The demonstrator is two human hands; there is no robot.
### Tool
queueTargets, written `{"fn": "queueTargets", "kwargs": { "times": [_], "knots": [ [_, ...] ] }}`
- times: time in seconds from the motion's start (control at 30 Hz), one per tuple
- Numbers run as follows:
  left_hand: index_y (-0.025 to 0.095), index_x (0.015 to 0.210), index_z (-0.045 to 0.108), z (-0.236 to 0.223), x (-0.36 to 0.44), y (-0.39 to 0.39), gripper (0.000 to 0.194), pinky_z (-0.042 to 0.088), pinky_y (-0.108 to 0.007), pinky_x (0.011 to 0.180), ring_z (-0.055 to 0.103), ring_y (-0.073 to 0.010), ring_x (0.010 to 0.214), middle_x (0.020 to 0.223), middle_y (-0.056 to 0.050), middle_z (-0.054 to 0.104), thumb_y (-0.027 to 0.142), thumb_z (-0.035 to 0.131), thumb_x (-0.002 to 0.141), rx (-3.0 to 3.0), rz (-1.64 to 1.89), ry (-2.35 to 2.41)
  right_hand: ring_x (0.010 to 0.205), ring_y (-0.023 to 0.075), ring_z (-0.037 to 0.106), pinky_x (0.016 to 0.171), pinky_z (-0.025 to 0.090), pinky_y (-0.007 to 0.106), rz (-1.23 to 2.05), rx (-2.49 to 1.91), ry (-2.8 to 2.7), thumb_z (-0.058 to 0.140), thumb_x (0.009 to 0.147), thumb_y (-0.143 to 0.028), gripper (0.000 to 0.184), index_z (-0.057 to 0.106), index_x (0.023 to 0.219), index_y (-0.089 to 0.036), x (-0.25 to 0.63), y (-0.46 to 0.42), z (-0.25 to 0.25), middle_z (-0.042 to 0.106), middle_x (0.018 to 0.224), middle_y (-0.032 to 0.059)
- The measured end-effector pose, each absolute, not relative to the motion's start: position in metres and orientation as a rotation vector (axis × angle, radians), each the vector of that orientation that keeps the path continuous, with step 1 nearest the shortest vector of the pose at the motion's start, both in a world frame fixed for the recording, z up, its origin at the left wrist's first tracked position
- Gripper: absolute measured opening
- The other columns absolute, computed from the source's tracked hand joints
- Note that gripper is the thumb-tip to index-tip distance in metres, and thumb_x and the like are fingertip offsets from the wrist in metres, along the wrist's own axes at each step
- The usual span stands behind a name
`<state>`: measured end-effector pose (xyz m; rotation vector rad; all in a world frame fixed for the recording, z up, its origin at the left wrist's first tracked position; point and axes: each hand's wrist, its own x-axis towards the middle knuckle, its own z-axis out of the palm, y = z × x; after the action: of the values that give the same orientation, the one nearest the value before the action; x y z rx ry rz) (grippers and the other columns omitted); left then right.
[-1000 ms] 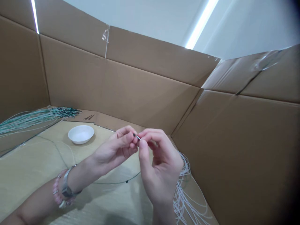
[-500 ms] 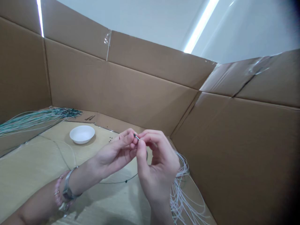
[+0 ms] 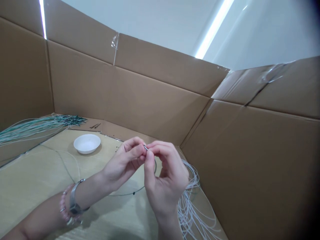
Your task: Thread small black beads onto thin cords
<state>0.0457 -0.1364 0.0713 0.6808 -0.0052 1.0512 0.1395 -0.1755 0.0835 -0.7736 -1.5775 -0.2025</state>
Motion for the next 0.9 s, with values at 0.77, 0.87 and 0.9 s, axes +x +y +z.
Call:
{"fn": "queueTargets", "kwargs": {
  "times": [0.77, 0.87, 0.9],
  "knots": [
    [0.018, 0.070, 0.071, 0.069, 0.046, -0.122, 0.006, 0.049, -0.011, 0.059, 0.060, -0.0039, 0.058, 0.063, 0.002, 0.065, 0.021, 0.072, 0.074, 1.094, 1.347, -0.091, 0.074, 0.0114, 0.064, 0.060, 0.059, 0.022, -0.110, -0.785, -1.560, 0.058, 0.073, 0.001, 0.021, 0.060, 0.082, -0.018, 0.147, -0.179, 0.083, 0.066, 0.086, 0.0016],
    [0.018, 0.069, 0.071, 0.069, 0.046, -0.120, 0.006, 0.049, -0.011, 0.058, 0.060, -0.0044, 0.058, 0.063, 0.002, 0.065, 0.022, 0.073, 0.074, 1.115, 1.358, -0.081, 0.076, 0.0120, 0.065, 0.061, 0.060, 0.022, -0.145, -0.781, -1.581, 0.058, 0.071, 0.001, 0.021, 0.059, 0.081, -0.018, 0.148, -0.179, 0.084, 0.066, 0.086, 0.0017],
    [0.018, 0.069, 0.071, 0.069, 0.046, -0.119, 0.007, 0.049, -0.012, 0.058, 0.060, -0.0046, 0.058, 0.063, 0.002, 0.065, 0.022, 0.072, 0.074, 1.122, 1.364, -0.078, 0.077, 0.0124, 0.065, 0.061, 0.060, 0.022, -0.156, -0.776, -1.590, 0.058, 0.071, 0.001, 0.021, 0.059, 0.080, -0.018, 0.148, -0.178, 0.084, 0.067, 0.086, 0.0017]
  ]
}}
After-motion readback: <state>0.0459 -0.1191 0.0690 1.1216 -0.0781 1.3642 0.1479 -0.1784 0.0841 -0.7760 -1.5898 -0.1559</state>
